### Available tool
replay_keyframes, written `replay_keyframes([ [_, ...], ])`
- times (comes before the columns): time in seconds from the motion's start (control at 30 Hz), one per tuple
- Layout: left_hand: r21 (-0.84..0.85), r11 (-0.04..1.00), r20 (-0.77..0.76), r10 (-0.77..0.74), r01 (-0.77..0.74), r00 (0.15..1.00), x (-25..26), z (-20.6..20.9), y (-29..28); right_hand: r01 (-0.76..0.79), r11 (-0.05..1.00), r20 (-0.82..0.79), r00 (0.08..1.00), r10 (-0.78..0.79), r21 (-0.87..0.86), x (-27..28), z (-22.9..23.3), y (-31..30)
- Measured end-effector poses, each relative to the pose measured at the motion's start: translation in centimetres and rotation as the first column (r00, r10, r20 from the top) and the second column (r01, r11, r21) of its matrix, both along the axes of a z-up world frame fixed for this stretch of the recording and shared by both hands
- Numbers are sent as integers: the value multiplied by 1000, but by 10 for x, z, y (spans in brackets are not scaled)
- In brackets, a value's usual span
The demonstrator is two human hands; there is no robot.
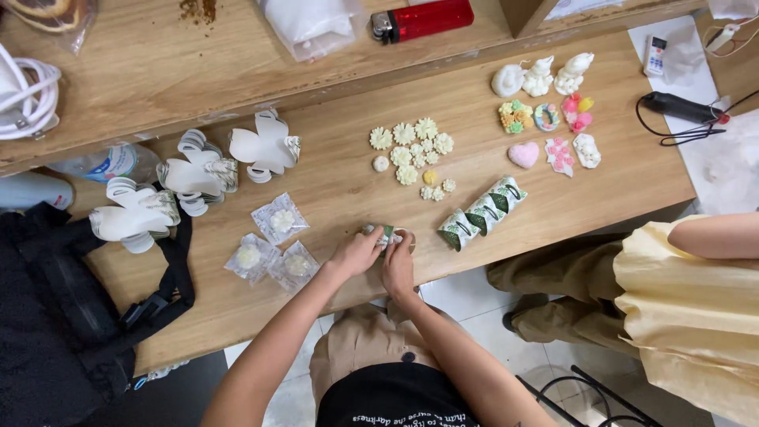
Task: Packaging decorative candle wax melts into small white paper boxes at a production station.
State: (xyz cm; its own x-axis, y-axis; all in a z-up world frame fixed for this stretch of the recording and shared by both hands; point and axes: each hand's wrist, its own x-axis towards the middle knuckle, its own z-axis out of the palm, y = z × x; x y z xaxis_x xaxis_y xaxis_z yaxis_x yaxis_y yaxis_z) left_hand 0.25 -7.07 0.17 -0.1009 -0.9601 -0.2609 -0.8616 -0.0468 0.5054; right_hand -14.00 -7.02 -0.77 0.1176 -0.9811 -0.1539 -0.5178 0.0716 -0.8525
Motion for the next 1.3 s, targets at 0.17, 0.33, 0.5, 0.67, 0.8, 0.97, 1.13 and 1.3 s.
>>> replay_keyframes([
  [0.17, 60, 993, -256, 111, -99, 960, -5, -1, -2, -10, 991, -163, 986, 31, 132, -6, -21, 5],
  [0.33, 69, 996, -204, 76, -63, 976, 1, 46, -11, -84, 994, -35, 996, 86, 67, -14, 13, 9],
  [0.5, -88, 990, 84, -106, 114, 991, 11, 12, -23, -440, 823, 157, 898, 411, 361, -42, 104, 2],
  [0.67, -187, 877, 281, -385, 443, 879, 1, -9, -42, -345, 902, 63, 938, 341, 258, -80, 100, -15],
  [0.8, -83, 830, 306, -505, 551, 807, -12, 14, -31, -243, 928, 16, 968, 249, 283, -100, 93, -23],
  [0.97, -219, 972, 39, -77, 84, 996, -11, 73, 2, -239, 937, -32, 966, 256, 255, -101, 100, -36],
  [1.13, 447, 827, -496, 547, -342, 674, -56, 1, 64, -359, 926, -28, 931, 365, 119, -81, 84, -44],
  [1.3, 339, 682, -575, 695, -648, 431, -75, -33, 63, -570, 820, -171, 814, 555, -53, -54, 66, -62],
])
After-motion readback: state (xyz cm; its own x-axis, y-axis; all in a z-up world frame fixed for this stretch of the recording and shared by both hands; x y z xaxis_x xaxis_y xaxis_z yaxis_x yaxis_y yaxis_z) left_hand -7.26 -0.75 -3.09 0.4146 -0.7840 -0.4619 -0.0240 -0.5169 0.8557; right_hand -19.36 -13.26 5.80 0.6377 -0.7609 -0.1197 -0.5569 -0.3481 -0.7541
